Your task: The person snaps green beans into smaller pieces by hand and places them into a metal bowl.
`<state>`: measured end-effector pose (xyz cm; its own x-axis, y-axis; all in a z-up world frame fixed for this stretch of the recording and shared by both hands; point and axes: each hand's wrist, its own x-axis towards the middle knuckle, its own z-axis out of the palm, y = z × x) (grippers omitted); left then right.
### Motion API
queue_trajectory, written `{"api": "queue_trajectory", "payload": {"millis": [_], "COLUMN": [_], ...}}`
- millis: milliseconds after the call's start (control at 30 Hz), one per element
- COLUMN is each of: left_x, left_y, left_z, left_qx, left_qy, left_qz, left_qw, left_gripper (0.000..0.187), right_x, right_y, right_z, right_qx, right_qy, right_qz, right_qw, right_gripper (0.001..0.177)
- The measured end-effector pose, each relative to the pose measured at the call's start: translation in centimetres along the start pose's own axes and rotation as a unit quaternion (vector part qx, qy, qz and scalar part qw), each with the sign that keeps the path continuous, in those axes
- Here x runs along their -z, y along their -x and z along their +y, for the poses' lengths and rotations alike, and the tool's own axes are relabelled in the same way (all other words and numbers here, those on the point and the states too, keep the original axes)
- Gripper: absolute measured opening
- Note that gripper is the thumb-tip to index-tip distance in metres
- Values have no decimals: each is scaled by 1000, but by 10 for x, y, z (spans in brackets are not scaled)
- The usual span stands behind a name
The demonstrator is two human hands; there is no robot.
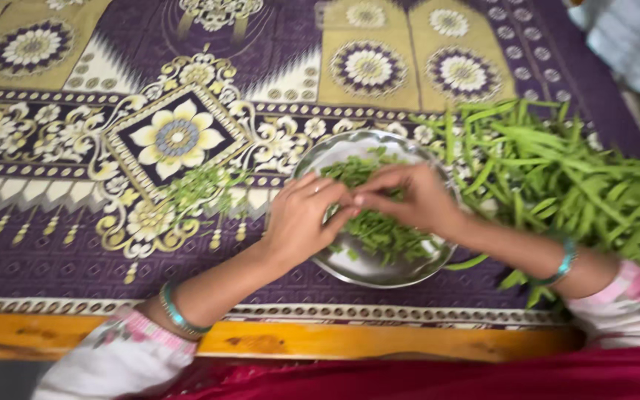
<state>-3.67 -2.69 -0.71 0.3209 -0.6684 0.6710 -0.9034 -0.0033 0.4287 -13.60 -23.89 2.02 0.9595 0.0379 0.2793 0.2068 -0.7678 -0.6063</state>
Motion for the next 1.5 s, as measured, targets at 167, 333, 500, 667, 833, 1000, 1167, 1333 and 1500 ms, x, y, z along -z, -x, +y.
{"api": "queue_trajectory", "payload": {"millis": [167,333,500,667,833,1000,1167,1333,1500], "left_x": [-6,-8,-5,-5,-6,-7,-7,-21,-25], "left_y": [-1,2,2,1,1,-1,0,3,-2], "left_z": [4,3,9,12,13,15,14,15,8], "left_qx": [6,-31,-47,-54,-48,-80,-74,-17,99], "left_qy": [-37,-63,-76,-67,-69,-87,-55,44,307], "left_qz": [-33,-3,14,31,21,40,36,58,22], "left_qw": [999,998,996,996,996,992,995,997,946], "left_gripper": [12,12,14,17,17,14,14,19,15], "right_x": [-2,-1,12,17,12,20,18,1,14], "right_y": [22,35,30,30,31,30,31,34,30], "right_z": [-5,-14,-20,-29,-32,-33,-21,10,11], "right_qx": [-89,-20,38,80,59,23,-73,-208,-133], "right_qy": [-109,44,24,74,89,83,-36,-359,-438], "right_qz": [-33,-5,37,66,50,9,-35,-65,-18], "right_qw": [989,999,998,992,993,996,996,907,889], "right_gripper": [22,20,25,16,18,19,15,19,15]}}
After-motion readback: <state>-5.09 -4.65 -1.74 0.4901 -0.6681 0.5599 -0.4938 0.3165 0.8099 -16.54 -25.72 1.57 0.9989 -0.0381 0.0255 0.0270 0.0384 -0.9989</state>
